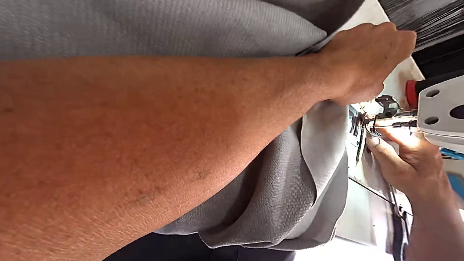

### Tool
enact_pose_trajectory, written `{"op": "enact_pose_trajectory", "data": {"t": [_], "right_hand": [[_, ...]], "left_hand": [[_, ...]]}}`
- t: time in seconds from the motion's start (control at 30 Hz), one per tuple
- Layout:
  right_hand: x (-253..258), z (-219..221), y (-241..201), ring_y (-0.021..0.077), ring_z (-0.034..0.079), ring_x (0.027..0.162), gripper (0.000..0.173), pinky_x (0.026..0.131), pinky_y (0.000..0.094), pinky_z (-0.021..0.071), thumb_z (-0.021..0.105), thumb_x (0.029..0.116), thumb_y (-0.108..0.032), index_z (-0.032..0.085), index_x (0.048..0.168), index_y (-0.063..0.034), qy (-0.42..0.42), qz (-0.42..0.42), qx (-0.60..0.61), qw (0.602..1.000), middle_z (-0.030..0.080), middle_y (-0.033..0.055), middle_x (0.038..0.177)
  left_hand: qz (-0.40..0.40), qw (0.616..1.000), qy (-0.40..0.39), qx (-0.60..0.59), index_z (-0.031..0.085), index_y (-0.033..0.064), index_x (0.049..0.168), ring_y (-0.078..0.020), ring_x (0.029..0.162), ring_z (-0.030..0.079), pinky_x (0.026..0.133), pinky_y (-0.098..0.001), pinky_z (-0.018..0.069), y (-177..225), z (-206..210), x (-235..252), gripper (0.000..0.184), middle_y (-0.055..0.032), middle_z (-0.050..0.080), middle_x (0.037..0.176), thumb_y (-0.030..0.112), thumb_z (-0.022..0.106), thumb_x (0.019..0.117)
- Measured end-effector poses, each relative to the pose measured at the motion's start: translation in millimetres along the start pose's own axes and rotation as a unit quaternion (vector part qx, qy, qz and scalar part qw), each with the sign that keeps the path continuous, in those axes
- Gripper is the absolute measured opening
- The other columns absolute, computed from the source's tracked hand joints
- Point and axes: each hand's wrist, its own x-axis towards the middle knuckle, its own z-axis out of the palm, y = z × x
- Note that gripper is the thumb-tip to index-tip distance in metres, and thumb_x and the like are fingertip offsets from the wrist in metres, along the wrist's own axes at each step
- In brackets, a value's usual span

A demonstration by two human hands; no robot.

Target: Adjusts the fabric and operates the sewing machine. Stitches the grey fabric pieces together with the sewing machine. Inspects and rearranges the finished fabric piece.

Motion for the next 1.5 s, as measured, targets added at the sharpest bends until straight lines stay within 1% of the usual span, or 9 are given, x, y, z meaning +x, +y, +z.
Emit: {"op": "enact_pose_trajectory", "data": {"t": [0.17, 0.33, 0.43, 0.57, 0.8, 1.13, 1.3, 1.37, 1.5], "right_hand": [[-7, 1, 12, 0.0314, 0.068, 0.100, 0.048, 0.091, 0.0510, 0.0517, 0.054, 0.1020, -0.038, 0.067, 0.119, 0.0046, 0.057, -0.014, -0.035, 0.998, 0.069, 0.0249, 0.114], [-2, 6, 20, 0.0036, 0.062, 0.096, 0.061, 0.087, 0.0246, 0.0527, 0.070, 0.0893, -0.044, 0.057, 0.124, 0.0047, 0.073, 0.061, 0.072, 0.993, 0.065, 0.0092, 0.115], [8, 0, 18, 0.0126, 0.062, 0.103, 0.064, 0.093, 0.0382, 0.0507, 0.070, 0.0872, -0.048, 0.060, 0.127, 0.0011, 0.035, 0.122, 0.056, 0.990, 0.067, 0.0131, 0.118], [16, 2, 16, -0.0030, 0.066, 0.102, 0.041, 0.095, 0.0208, 0.0555, 0.075, 0.0851, -0.024, 0.061, 0.121, -0.0102, 0.059, 0.097, 0.215, 0.970, 0.068, -0.0100, 0.106], [18, 10, 24, -0.0004, 0.064, 0.106, 0.032, 0.095, 0.0229, 0.0538, 0.063, 0.0868, -0.007, 0.066, 0.114, -0.0234, 0.058, 0.036, 0.317, 0.946, 0.069, -0.0152, 0.107], [25, 10, 31, 0.0071, 0.064, 0.109, 0.042, 0.097, 0.0292, 0.0535, 0.064, 0.0801, -0.007, 0.060, 0.121, -0.0138, 0.081, 0.043, 0.330, 0.939, 0.067, -0.0061, 0.112], [22, 4, 15, -0.0083, 0.062, 0.097, 0.020, 0.089, 0.0176, 0.0528, 0.056, 0.0927, -0.015, 0.066, 0.110, -0.0138, 0.038, 0.055, 0.170, 0.983, 0.067, -0.0130, 0.099], [20, 3, 15, -0.0057, 0.061, 0.100, 0.032, 0.090, 0.0217, 0.0510, 0.051, 0.0994, -0.028, 0.065, 0.116, -0.0045, 0.021, 0.039, 0.047, 0.998, 0.066, -0.0014, 0.103], [13, 2, 23, 0.0253, 0.068, 0.109, 0.056, 0.096, 0.0459, 0.0518, 0.053, 0.1001, -0.046, 0.066, 0.116, 0.0066, 0.070, -0.025, -0.079, 0.994, 0.069, 0.0264, 0.110]], "left_hand": [[-0.002, 1.000, 0.001, -0.003, 0.065, 0.0108, 0.110, -0.0260, 0.107, 0.060, 0.085, -0.0455, 0.0490, 0, 0, 0, 0.017, -0.0082, 0.063, 0.110, 0.014, 0.062, 0.0932], [-0.003, 1.000, 0.002, 0.008, 0.065, 0.0104, 0.112, -0.0258, 0.107, 0.061, 0.085, -0.0452, 0.0492, 0, 0, 0, 0.020, -0.0079, 0.064, 0.109, 0.014, 0.061, 0.0935], [-0.004, 1.000, 0.001, 0.013, 0.065, 0.0106, 0.111, -0.0258, 0.106, 0.061, 0.083, -0.0447, 0.0493, 1, 0, 0, 0.019, -0.0078, 0.063, 0.108, 0.015, 0.062, 0.0933], [0.001, 1.000, -0.001, 0.014, 0.065, 0.0106, 0.109, -0.0256, 0.103, 0.061, 0.082, -0.0448, 0.0490, 1, 1, 0, 0.016, -0.0074, 0.063, 0.106, 0.015, 0.061, 0.0935], [-0.003, 1.000, -0.006, 0.007, 0.066, 0.0097, 0.107, -0.0256, 0.101, 0.061, 0.080, -0.0442, 0.0495, 0, -2, -1, 0.015, -0.0078, 0.063, 0.104, 0.015, 0.065, 0.0925], [-0.003, 1.000, -0.005, 0.004, 0.067, 0.0106, 0.104, -0.0247, 0.098, 0.062, 0.078, -0.0441, 0.0496, -2, -1, -1, 0.013, -0.0068, 0.063, 0.102, 0.016, 0.066, 0.0921], [-0.005, 1.000, -0.005, 0.008, 0.067, 0.0109, 0.106, -0.0242, 0.098, 0.062, 0.077, -0.0440, 0.0492, -2, 0, 1, 0.016, -0.0060, 0.064, 0.101, 0.020, 0.067, 0.0930], [-0.001, 1.000, -0.005, 0.014, 0.066, 0.0115, 0.105, -0.0234, 0.097, 0.061, 0.077, -0.0435, 0.0487, -2, 1, 1, 0.015, -0.0055, 0.063, 0.100, 0.021, 0.066, 0.0934], [0.000, 1.000, -0.008, 0.013, 0.066, 0.0111, 0.106, -0.0237, 0.099, 0.061, 0.078, -0.0432, 0.0489, -2, 0, 0, 0.015, -0.0062, 0.063, 0.102, 0.015, 0.063, 0.0928]]}}
